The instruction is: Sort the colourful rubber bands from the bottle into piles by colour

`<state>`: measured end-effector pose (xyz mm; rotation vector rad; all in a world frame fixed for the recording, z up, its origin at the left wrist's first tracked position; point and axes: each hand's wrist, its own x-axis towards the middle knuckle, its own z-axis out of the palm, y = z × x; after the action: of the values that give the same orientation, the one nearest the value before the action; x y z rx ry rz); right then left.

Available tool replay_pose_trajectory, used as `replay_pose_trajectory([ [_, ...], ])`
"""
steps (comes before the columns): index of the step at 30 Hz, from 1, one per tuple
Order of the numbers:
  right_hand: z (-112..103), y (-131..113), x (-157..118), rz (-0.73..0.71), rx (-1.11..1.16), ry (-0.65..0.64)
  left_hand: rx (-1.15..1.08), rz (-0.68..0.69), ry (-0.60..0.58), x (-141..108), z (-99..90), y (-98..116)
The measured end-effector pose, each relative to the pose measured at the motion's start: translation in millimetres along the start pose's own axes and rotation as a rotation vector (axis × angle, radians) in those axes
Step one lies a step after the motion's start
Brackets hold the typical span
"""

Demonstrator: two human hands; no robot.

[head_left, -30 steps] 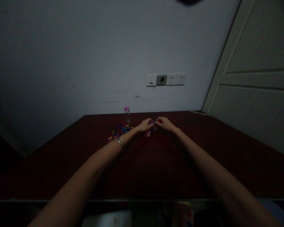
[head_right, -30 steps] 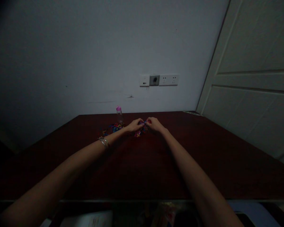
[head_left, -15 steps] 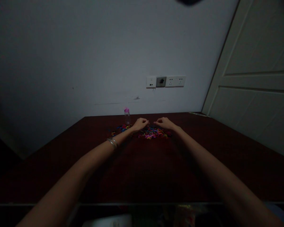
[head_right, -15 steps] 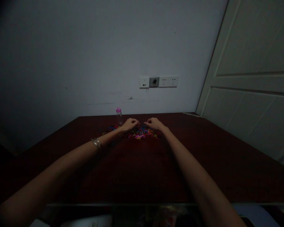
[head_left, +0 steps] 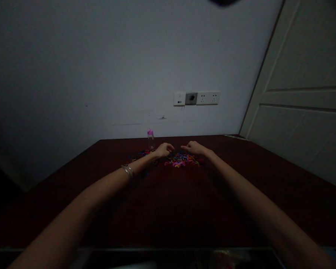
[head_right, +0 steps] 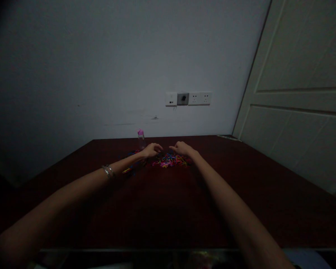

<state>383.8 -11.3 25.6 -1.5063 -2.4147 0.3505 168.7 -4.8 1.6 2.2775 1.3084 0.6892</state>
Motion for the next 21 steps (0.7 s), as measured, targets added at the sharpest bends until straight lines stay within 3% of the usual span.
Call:
replay_pose_trajectory([
  [6,3.2,-8.6,5.2,-0.054,-0.049,0.038,-0.054,-0.037,-0.012,4.2,-5.5,-0.2],
  [10,11.6,-22.1,8.4,-0.121,-0.006,0.067,-0.069,-0.029,0.044,2.4,-16.9,1.1],
  [17,49.6,-68.9,26.3,-0.296,0.216,0.104,0.185,-0.057,0.149,-27.3,-65.8,-15.1],
  [21,70.3,-93.6,45.0,-0.382,0.126,0.111,0.446,-0.099,0.026,-57.8,-95.2,-43.2],
])
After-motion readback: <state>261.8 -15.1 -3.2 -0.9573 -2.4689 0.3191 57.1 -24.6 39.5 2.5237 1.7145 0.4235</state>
